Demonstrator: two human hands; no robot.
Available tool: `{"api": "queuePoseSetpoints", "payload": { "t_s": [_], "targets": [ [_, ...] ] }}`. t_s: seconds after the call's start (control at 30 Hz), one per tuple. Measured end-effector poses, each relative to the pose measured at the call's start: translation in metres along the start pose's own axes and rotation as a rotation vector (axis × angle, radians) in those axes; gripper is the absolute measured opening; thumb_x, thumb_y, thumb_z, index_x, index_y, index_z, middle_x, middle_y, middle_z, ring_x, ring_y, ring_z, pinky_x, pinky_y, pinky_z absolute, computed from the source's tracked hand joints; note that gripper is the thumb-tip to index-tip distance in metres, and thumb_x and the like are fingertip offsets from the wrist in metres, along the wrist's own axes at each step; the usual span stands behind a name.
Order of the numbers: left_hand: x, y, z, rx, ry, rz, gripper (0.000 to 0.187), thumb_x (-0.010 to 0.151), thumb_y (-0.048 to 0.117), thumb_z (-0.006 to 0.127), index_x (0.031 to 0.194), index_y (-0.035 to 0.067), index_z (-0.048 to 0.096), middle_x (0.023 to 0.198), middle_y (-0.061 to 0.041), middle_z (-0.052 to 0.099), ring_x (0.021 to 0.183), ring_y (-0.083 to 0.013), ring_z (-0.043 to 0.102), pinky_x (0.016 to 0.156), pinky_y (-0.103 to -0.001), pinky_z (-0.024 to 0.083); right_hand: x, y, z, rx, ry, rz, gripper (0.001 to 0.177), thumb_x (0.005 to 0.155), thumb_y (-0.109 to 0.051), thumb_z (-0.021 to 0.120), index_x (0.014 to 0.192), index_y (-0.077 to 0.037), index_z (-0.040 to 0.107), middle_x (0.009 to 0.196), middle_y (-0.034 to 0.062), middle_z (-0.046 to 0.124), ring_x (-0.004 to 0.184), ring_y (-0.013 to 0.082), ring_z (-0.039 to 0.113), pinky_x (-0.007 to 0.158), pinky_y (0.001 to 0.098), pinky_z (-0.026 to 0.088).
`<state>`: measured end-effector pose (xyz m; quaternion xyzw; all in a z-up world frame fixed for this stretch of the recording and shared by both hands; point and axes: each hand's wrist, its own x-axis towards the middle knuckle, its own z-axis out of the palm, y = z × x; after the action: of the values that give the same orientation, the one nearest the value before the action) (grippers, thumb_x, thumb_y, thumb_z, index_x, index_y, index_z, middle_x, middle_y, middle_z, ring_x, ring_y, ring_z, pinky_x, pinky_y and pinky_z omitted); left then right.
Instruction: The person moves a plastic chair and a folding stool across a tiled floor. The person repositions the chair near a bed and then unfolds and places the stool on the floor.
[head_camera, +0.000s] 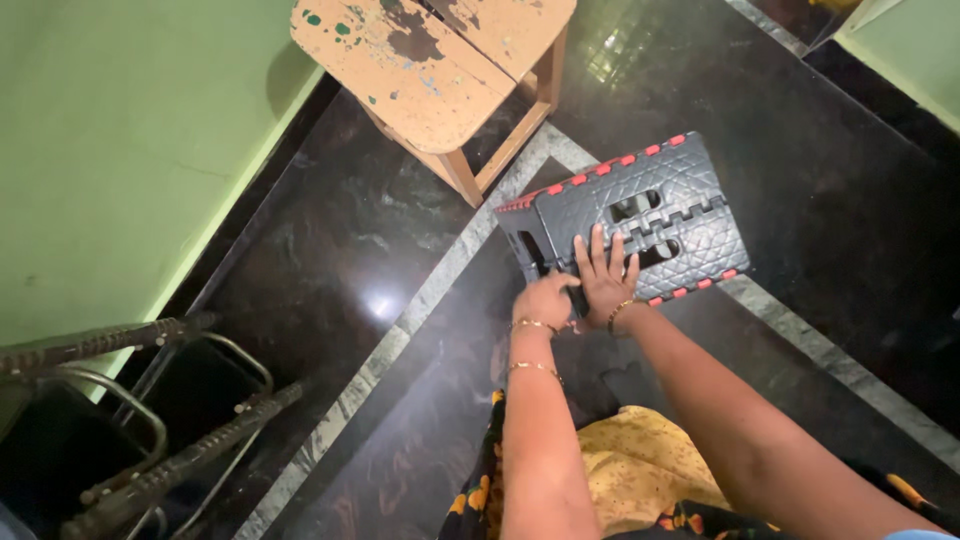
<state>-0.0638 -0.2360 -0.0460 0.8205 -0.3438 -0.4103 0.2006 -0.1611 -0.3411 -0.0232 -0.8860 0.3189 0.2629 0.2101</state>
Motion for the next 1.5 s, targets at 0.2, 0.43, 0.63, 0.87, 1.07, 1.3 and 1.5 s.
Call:
{"api": "queuePoseSetpoints", "payload": {
  "t_s": [0.2, 0.43, 0.63, 0.87, 1.07, 1.3, 1.5],
  "targets": [
    [0.042, -0.002, -0.062, 0.351, 0.367, 0.068, 0.039, 0.085, 0.02, 0.059, 0.123, 0.017, 0.069, 0.15, -0.01, 0.054, 0.127, -0.0288, 0.059, 0.111, -0.055, 0.038, 0.005, -0.01, -0.022, -0.071, -0.121, 0.049, 0.164, 0.05, -0.045, 0.101, 0.162, -0.02, -0.016, 0.168, 0.019, -0.026, 0.153, 0.0513, -0.021, 0.119, 0.071, 0.005],
    [0.095, -0.031, -0.14, 0.739, 0.645, 0.036, 0.055, 0.096, 0.023, 0.056, 0.149, 0.009, 0.051, 0.167, -0.012, 0.031, 0.155, -0.0308, 0.026, 0.126, -0.056, 0.014, 0.009, -0.01, -0.027, -0.087, -0.153, 0.049, 0.162, 0.054, -0.048, 0.099, 0.161, -0.015, -0.018, 0.167, 0.0219, -0.027, 0.152, 0.0536, -0.021, 0.118, 0.0719, 0.005],
    [0.124, -0.04, -0.179, 0.835, 0.483, -0.061, 0.086, 0.089, 0.042, 0.066, 0.158, 0.004, 0.032, 0.168, -0.014, 0.024, 0.154, -0.0288, 0.024, 0.125, -0.055, 0.007, 0.009, -0.011, -0.035, -0.089, -0.187, 0.063, 0.16, 0.055, -0.048, 0.099, 0.161, -0.014, -0.017, 0.167, 0.0225, -0.026, 0.152, 0.0527, -0.02, 0.118, 0.0713, 0.006],
    [0.16, -0.061, -0.189, 0.849, 0.46, -0.11, 0.101, 0.086, 0.047, 0.07, 0.158, -0.007, 0.024, 0.166, -0.025, 0.02, 0.153, -0.0359, 0.023, 0.125, -0.051, 0.007, 0.009, -0.011, -0.035, -0.061, -0.198, 0.067, 0.159, 0.053, -0.043, 0.1, 0.161, -0.016, -0.014, 0.168, 0.0217, -0.025, 0.153, 0.052, -0.019, 0.118, 0.0707, 0.007],
    [0.192, -0.075, -0.169, 0.826, 0.584, -0.123, 0.07, 0.103, 0.024, 0.053, 0.155, -0.014, 0.025, 0.162, -0.032, 0.03, 0.149, -0.0445, 0.032, 0.124, -0.056, 0.019, 0.01, -0.008, -0.033, -0.064, -0.175, 0.084, 0.159, 0.053, -0.042, 0.1, 0.161, -0.016, -0.013, 0.167, 0.0206, -0.023, 0.153, 0.0513, -0.018, 0.12, 0.0693, 0.007],
    [0.204, -0.059, -0.167, 0.958, 0.399, -0.169, 0.049, 0.102, 0.016, 0.045, 0.144, -0.007, 0.051, 0.16, -0.024, 0.036, 0.147, -0.0486, 0.033, 0.114, -0.069, 0.026, 0.017, 0.002, -0.025, -0.151, -0.163, 0.088, 0.161, 0.051, -0.047, 0.1, 0.161, -0.017, -0.013, 0.168, 0.0203, -0.022, 0.154, 0.052, -0.016, 0.119, 0.0685, 0.013],
    [0.201, -0.052, -0.162, 0.984, 0.337, -0.182, 0.047, 0.099, 0.016, 0.046, 0.138, -0.006, 0.058, 0.157, -0.029, 0.038, 0.143, -0.0541, 0.033, 0.109, -0.075, 0.025, 0.024, 0.012, -0.021, -0.188, -0.141, 0.086, 0.162, 0.05, -0.05, 0.101, 0.161, -0.016, -0.012, 0.168, 0.0208, -0.02, 0.154, 0.0524, -0.014, 0.119, 0.0679, 0.015]
  ]
}}
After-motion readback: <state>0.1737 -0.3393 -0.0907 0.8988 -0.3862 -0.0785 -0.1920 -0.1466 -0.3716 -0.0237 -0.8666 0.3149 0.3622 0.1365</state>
